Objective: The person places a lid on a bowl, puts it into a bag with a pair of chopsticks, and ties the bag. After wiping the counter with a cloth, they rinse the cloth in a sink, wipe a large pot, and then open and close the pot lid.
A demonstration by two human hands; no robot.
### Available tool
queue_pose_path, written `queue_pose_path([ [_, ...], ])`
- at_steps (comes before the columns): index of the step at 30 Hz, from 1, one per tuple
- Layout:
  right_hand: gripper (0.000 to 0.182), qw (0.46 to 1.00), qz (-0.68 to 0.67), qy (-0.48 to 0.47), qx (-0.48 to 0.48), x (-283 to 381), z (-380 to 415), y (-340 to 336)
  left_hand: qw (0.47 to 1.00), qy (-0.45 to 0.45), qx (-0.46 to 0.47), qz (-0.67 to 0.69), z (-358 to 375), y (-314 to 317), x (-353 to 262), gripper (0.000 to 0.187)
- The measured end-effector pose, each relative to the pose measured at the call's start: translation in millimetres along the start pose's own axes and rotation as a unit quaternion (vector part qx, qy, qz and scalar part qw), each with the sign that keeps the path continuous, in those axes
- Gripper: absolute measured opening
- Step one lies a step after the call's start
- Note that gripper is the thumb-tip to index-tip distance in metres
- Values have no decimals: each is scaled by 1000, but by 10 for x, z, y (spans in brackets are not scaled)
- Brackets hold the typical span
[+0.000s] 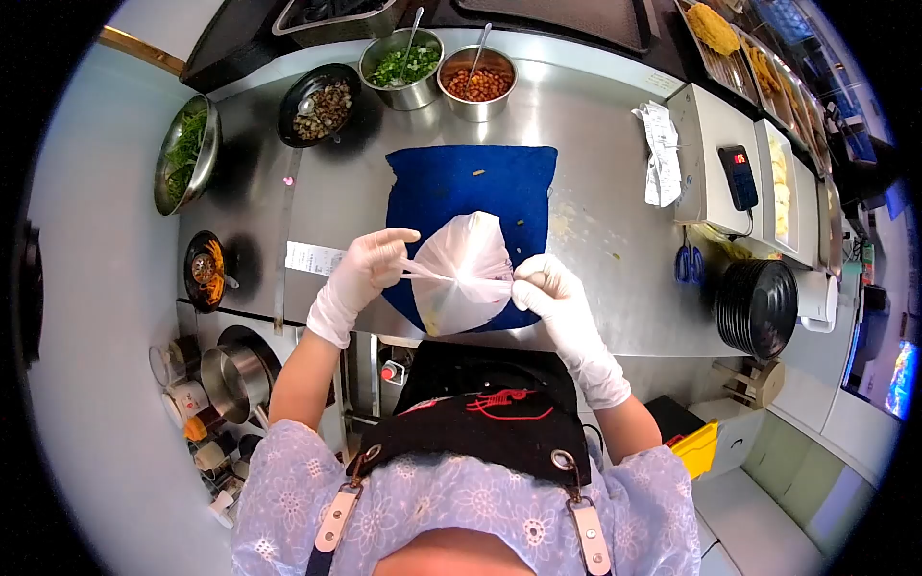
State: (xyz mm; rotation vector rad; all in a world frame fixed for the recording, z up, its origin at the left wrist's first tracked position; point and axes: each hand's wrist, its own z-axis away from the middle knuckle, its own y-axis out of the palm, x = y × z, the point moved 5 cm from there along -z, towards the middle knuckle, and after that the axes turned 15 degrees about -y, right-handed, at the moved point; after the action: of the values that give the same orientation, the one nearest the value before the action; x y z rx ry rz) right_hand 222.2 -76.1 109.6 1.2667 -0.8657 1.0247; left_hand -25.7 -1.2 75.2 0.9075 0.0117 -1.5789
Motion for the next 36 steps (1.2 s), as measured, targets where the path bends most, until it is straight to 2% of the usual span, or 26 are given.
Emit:
queue_pose_path([
  [5,11,1000,-4,10,1,-83,0,-21,991,-61,-41,107,-185,-188,89,29],
  [7,9,1000,-3,26,-1,-274,-1,-98,974,-130,-41,180,-326,-325,175,29],
  [10,7,998,-6,55,-25,-732,54,-372,973,-139,-83,161,-571,-584,227,28],
  [11,6,994,-17,89,-60,-918,66,-505,973,-141,-83,162,-661,-693,302,28],
  [13,6,993,-9,108,-56,-1052,71,-521,969,-170,-60,170,-779,-738,328,28],
  [15,7,990,-28,121,-66,-1005,123,-544,969,-168,-52,174,-802,-769,374,29],
  [17,11,985,-60,147,-62,-902,58,-459,983,-98,-35,154,-754,-770,375,30],
  [18,12,988,-51,139,-46,-886,36,-451,979,-80,-7,186,-769,-822,441,33],
  [20,13,990,-49,128,-15,-875,6,-419,966,-12,-228,122,-451,-809,460,32],
  [21,13,990,-56,127,-2,-858,15,-396,935,30,-346,72,-203,-779,445,31],
  [22,12,989,-82,126,9,-796,23,-322,888,79,-446,74,-68,-1006,597,28],
  [23,14,988,-89,123,19,-800,31,-307,884,83,-452,82,-7,-1178,770,28],
  [25,16,987,-100,126,17,-756,56,-253,779,118,-562,250,275,-1515,1087,29],
  [26,16,987,-99,127,25,-748,62,-234,775,121,-565,255,306,-1637,1128,29],
  [28,17,984,-127,121,32,-732,94,-203,741,50,-462,485,254,-1731,1284,22],
  [29,17,984,-127,124,36,-727,108,-191,737,51,-464,488,242,-1785,1265,22],
  [32,19,984,-111,129,49,-650,137,-113,770,0,-358,529,132,-1689,1046,19],
  [34,15,988,59,122,70,-529,156,-34,781,4,-352,515,19,-1794,1055,21],
  [36,12,981,104,135,92,-584,154,-62,795,6,-347,498,-66,-1895,1088,23],
])
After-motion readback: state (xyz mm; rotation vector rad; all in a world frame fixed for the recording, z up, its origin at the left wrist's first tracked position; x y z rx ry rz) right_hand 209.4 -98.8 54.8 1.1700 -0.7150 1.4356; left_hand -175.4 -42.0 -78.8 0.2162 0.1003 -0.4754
